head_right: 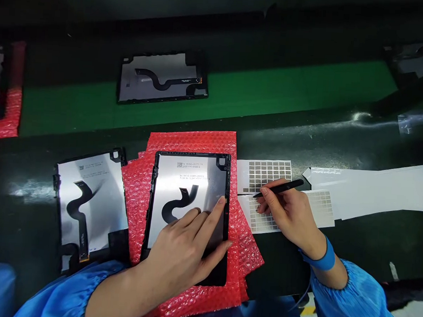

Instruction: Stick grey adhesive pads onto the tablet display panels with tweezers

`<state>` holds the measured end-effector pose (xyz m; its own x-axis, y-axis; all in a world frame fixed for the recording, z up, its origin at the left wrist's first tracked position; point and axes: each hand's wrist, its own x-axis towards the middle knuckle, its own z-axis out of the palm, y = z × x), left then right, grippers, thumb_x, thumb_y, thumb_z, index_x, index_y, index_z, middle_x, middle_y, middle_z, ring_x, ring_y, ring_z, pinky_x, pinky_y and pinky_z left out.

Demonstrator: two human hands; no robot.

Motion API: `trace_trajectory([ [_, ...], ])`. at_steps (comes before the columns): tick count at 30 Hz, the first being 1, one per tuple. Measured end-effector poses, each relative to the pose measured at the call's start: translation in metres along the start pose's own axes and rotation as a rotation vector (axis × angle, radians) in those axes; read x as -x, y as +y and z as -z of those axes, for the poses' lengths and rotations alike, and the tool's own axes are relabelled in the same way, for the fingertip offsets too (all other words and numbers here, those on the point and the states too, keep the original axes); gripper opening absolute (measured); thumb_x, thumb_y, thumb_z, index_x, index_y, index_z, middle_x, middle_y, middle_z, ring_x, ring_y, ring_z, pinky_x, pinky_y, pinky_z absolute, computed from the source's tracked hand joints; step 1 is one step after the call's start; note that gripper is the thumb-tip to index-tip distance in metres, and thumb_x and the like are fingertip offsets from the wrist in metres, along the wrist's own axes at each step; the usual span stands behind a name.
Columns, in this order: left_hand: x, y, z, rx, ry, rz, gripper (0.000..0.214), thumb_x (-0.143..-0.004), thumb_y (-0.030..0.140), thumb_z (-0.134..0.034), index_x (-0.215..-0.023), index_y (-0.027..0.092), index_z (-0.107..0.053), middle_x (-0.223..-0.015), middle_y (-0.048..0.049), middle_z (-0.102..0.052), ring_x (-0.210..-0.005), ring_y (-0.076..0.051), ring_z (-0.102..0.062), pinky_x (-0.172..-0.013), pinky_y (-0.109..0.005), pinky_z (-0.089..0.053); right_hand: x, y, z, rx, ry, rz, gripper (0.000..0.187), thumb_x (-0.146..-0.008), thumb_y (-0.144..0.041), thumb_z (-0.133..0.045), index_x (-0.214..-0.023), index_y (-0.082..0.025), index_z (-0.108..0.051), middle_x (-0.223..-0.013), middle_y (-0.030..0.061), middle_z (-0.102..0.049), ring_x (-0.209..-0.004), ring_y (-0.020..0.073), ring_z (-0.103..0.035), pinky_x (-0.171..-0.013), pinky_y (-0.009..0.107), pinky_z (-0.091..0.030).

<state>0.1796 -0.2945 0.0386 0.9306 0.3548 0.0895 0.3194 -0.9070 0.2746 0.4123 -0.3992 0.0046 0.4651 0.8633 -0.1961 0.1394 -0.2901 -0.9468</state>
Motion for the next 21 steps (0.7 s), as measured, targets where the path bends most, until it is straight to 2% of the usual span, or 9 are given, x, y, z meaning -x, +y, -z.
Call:
trace_trajectory([
  [4, 0.008, -0.004, 0.023, 0.078, -0.038, -0.051, 0.060, -0.110, 0.042, -0.042, -0.150, -0.002, -0.044, -0.106, -0.0175, -0.076, -0.091, -0.027, -0.073, -0.074, -0.037, -0.063, -0.002, -0.003, -0.002, -0.121, 0.033, -0.061, 0.037, -0.096, -0.057, -0.075, -0.092, -0.021, -0.069, -0.070, 0.0038, -0.077, -0.056, 0.0193, -0.076, -0.053, 0.029, -0.065],
  [8, 0.024, -0.020, 0.048, -0.019, -0.092, -0.097, 0.051, -0.109, 0.036, -0.043, -0.146, 0.002, -0.050, -0.080, -0.0083, -0.073, -0.070, -0.024, -0.070, -0.075, -0.039, -0.062, -0.005, -0.007, -0.001, -0.221, 0.055, -0.097, 0.039, -0.093, -0.058, -0.077, -0.087, -0.021, -0.068, -0.066, 0.0032, -0.077, -0.052, 0.0198, -0.074, -0.053, 0.031, -0.065],
  [10, 0.030, -0.031, 0.051, -0.124, -0.162, -0.126, 0.062, -0.104, 0.037, -0.055, -0.152, 0.000, -0.046, -0.069, -0.0031, -0.070, -0.063, -0.024, -0.068, -0.091, -0.046, -0.061, -0.005, -0.009, 0.000, -0.250, 0.075, -0.106, 0.038, -0.093, -0.057, -0.078, -0.085, -0.021, -0.068, -0.064, 0.0025, -0.076, -0.050, 0.0196, -0.072, -0.051, 0.031, -0.064],
  [12, 0.033, -0.040, 0.047, -0.199, -0.246, -0.146, 0.084, -0.093, 0.042, -0.073, -0.158, 0.000, -0.040, -0.065, 0.0007, -0.069, -0.061, -0.023, -0.068, -0.106, -0.051, -0.055, -0.003, -0.014, 0.001, -0.276, 0.098, -0.101, 0.036, -0.094, -0.054, -0.078, -0.084, -0.021, -0.069, -0.063, 0.0018, -0.075, -0.048, 0.0193, -0.071, -0.049, 0.030, -0.063],
  [14, 0.035, -0.044, 0.039, -0.237, -0.313, -0.147, 0.101, -0.083, 0.048, -0.085, -0.160, 0.002, -0.040, -0.064, 0.0012, -0.071, -0.060, -0.023, -0.069, -0.111, -0.051, -0.051, 0.000, -0.025, -0.002, -0.291, 0.119, -0.072, 0.031, -0.096, -0.050, -0.076, -0.086, -0.021, -0.071, -0.062, 0.0014, -0.074, -0.047, 0.0189, -0.071, -0.048, 0.030, -0.062],
  [17, 0.037, -0.039, 0.027, -0.246, -0.351, -0.106, 0.106, -0.081, 0.054, -0.086, -0.162, 0.003, -0.040, -0.064, -0.0019, -0.073, -0.059, -0.024, -0.070, -0.113, -0.051, -0.050, 0.007, -0.052, -0.021, -0.282, 0.136, 0.011, 0.023, -0.101, -0.041, -0.073, -0.088, -0.023, -0.073, -0.064, 0.0012, -0.076, -0.048, 0.0192, -0.072, -0.048, 0.030, -0.063],
  [21, 0.040, -0.020, 0.021, -0.213, -0.338, -0.034, 0.101, -0.081, 0.049, -0.086, -0.159, 0.000, -0.045, -0.064, -0.0049, -0.074, -0.053, -0.025, -0.069, -0.114, -0.055, -0.050, 0.013, -0.084, -0.074, -0.155, 0.079, 0.107, 0.021, -0.102, -0.040, -0.071, -0.088, -0.025, -0.073, -0.070, 0.0023, -0.079, -0.052, 0.0228, -0.076, -0.052, 0.034, -0.067],
])
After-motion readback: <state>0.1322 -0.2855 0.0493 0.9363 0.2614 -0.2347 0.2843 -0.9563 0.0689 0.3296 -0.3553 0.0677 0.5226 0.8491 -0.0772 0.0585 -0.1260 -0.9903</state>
